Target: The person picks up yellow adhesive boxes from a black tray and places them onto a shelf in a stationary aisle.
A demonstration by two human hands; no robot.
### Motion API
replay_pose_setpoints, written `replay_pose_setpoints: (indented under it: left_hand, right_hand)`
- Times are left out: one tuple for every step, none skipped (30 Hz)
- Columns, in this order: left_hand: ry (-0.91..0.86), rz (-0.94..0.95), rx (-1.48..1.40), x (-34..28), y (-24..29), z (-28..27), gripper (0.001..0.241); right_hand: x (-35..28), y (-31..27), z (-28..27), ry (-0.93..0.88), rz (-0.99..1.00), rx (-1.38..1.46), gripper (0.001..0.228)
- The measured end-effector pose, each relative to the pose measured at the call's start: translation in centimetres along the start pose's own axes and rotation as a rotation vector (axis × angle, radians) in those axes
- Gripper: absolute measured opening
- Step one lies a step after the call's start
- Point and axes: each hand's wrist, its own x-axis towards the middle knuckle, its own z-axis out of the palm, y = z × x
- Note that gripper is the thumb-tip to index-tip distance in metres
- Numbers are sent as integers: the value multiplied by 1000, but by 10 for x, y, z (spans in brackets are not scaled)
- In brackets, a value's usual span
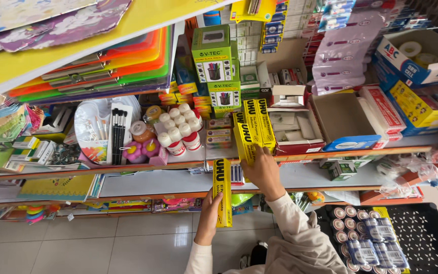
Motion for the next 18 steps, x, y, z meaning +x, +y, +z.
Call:
replay_pose_setpoints:
  left_hand:
    - [4, 0, -1, 1, 3, -1, 50]
    - [11, 8, -5, 3, 7, -1, 50]
    - [18, 16, -8, 5, 10, -2, 51]
    - [20, 19, -10, 7, 14, -1, 51]
    - [22, 13, -6, 10, 19, 1, 50]
    - [23, 7, -3, 12, 23, 3, 50]
    - [25, 9, -7, 14, 27, 4, 50]
    - [23, 15, -1, 16, 32, 6, 51]
    - [21, 21, 5, 19, 37, 7, 52]
    - [22, 25, 2, 28, 37, 8, 52]
    - [7, 63, -23, 37, 36, 9, 49]
    - [-7, 96, -46, 44, 34, 8, 46]
    - [-5, 96, -48, 45, 41, 11, 46]
    - [-12, 108, -38, 46, 47, 14, 46]
    - [-20, 121, -29, 47, 54, 17, 45]
    - [-21, 123, -29, 53, 55, 16, 45]
    - [-18, 116, -24, 58, 55, 16, 47]
    - [-15, 107, -20, 63, 55, 15, 48]
  right_hand:
    - [6, 0, 6, -3, -2, 1, 60]
    - [12, 0, 12, 13, -12, -73, 51]
    - [19, 0, 18, 29, -22, -147, 42]
    - [24, 1, 23, 29, -26, -147, 42]
    - [29, 2, 27, 29, -45, -199, 36]
    - [34, 3, 30, 29, -64, -253, 30]
    - [36, 4, 35, 29, -69, -254, 30]
    - [40, 5, 39, 47, -87, -309, 29]
    - [43, 5, 44, 66, -104, -364, 28]
    - [47, 4, 46, 68, -110, -366, 28]
    - [50, 4, 49, 93, -125, -424, 28]
    - [51, 4, 52, 115, -137, -482, 29]
    - [54, 4, 57, 113, -140, -482, 29]
    - [58, 5, 61, 139, -143, -591, 31]
    - [61, 5, 66, 165, -146, -700, 34]
    - [61, 3, 66, 167, -146, -700, 34]
    - [61, 2, 67, 208, -156, -801, 29]
    - [60, 1, 68, 248, -166, -904, 25]
